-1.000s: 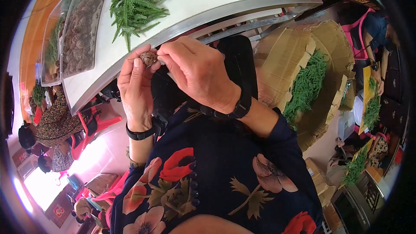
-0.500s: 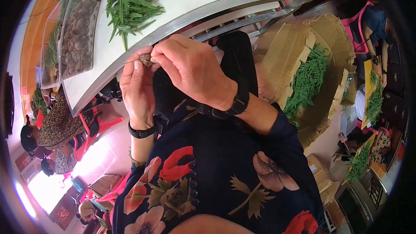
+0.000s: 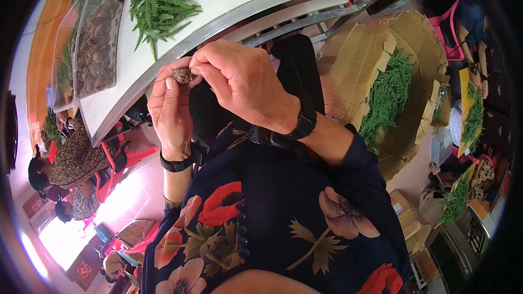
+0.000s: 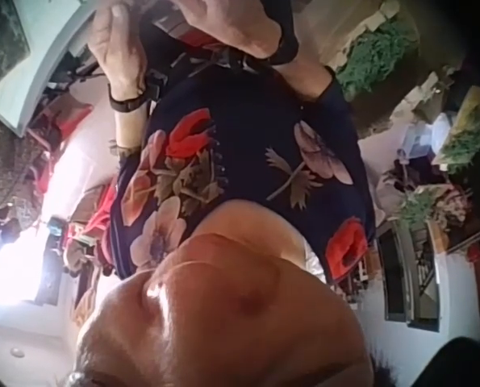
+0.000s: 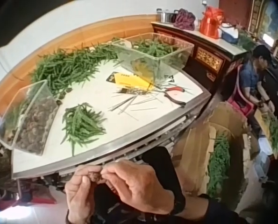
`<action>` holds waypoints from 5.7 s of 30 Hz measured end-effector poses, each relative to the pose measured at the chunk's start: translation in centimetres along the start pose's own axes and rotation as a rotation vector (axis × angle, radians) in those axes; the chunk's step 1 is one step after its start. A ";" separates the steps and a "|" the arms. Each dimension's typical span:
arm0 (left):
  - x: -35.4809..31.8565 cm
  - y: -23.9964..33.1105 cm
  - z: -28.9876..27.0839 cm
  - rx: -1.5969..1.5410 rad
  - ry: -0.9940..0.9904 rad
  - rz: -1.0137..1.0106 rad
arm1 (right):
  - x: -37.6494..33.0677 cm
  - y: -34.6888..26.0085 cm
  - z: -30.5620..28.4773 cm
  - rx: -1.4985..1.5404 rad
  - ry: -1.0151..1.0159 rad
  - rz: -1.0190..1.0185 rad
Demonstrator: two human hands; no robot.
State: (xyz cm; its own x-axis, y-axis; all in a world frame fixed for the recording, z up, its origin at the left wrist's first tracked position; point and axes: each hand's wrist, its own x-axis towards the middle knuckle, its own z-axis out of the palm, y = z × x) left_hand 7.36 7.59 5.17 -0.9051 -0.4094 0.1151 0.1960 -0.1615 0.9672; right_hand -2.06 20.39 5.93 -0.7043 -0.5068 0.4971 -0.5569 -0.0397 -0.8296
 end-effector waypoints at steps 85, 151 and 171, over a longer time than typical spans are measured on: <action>-2.5 -1.1 -2.5 -0.589 -0.237 -0.550 | -1.8 -1.4 0.7 -0.245 -0.174 -0.071; -0.2 -1.8 -0.8 -0.344 -0.128 -0.603 | 1.1 5.0 -2.7 -0.076 -0.599 -0.165; 0.4 -3.4 -0.2 -0.186 -0.028 -0.318 | -1.7 5.5 -0.7 0.574 -0.297 0.751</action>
State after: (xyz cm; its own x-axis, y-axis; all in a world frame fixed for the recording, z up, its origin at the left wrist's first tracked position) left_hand 6.36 7.80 1.91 -0.9412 -0.2884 -0.1760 -0.0338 -0.4379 0.8984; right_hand -4.24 21.63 0.68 -0.6046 -0.7635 -0.2269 0.3416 0.0088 -0.9398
